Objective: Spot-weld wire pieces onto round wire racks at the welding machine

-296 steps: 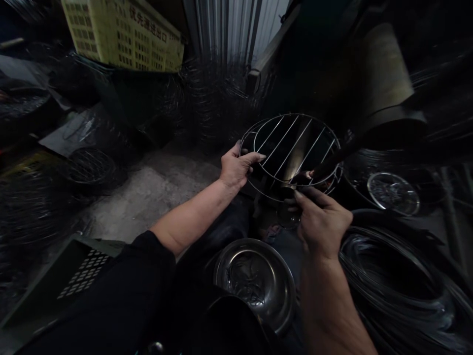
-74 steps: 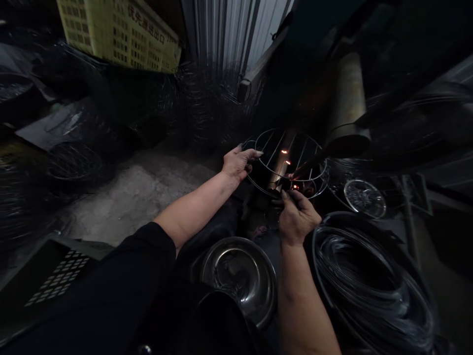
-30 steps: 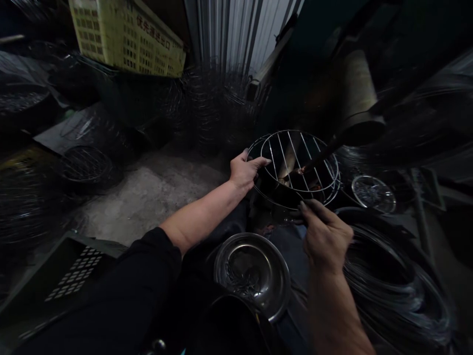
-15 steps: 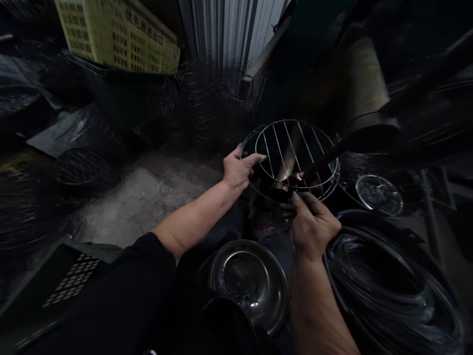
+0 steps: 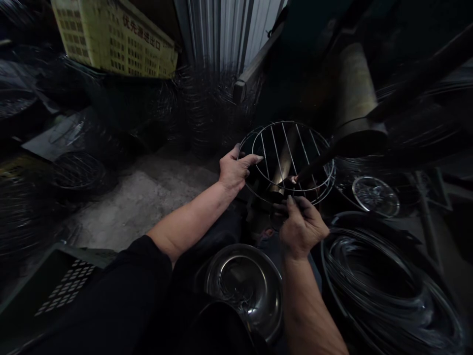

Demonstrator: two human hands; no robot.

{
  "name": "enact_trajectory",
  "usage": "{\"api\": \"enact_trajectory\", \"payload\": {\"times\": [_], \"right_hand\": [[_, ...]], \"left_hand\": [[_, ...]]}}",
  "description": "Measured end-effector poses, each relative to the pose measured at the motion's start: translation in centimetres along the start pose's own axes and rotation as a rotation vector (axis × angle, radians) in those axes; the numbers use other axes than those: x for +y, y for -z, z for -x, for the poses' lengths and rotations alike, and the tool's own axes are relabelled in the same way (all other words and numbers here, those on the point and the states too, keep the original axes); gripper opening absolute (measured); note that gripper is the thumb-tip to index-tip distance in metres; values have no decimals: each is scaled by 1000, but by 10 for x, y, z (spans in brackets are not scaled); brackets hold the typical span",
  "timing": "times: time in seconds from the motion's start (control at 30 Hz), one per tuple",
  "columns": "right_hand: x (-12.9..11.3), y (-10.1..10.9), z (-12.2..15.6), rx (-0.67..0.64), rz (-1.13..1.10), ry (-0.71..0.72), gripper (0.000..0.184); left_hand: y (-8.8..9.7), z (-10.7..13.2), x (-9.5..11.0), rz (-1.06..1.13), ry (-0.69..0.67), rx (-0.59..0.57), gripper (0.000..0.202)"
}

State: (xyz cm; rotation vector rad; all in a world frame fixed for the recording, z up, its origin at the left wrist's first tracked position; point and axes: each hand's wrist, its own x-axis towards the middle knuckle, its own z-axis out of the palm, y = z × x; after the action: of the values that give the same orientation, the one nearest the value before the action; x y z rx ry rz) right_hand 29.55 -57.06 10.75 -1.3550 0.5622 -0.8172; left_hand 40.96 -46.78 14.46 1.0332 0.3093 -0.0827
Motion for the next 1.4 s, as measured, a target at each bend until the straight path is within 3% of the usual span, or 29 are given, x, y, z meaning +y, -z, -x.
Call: {"api": "enact_trajectory", "payload": {"times": [0.73,1.0,1.2,1.3,1.4], "right_hand": [[1,-7,-9,-21,-62,-11,23],[0,-10,-15,6,-42,-19,26],[6,-10,-18,2,43,50,22],[5,-11,-21,-86,72,73,14],[1,0,-20,-130,94,126,8]], "left_hand": [[-7,-14,2,-21,40,-16,71],[-11,-23,0,-44,67,4,33],[-12,-19,0,-91,56,10,23],[-13,-16,-3,-114,38,-61,21],[-11,-18,-7,-165,68,-52,19]]}}
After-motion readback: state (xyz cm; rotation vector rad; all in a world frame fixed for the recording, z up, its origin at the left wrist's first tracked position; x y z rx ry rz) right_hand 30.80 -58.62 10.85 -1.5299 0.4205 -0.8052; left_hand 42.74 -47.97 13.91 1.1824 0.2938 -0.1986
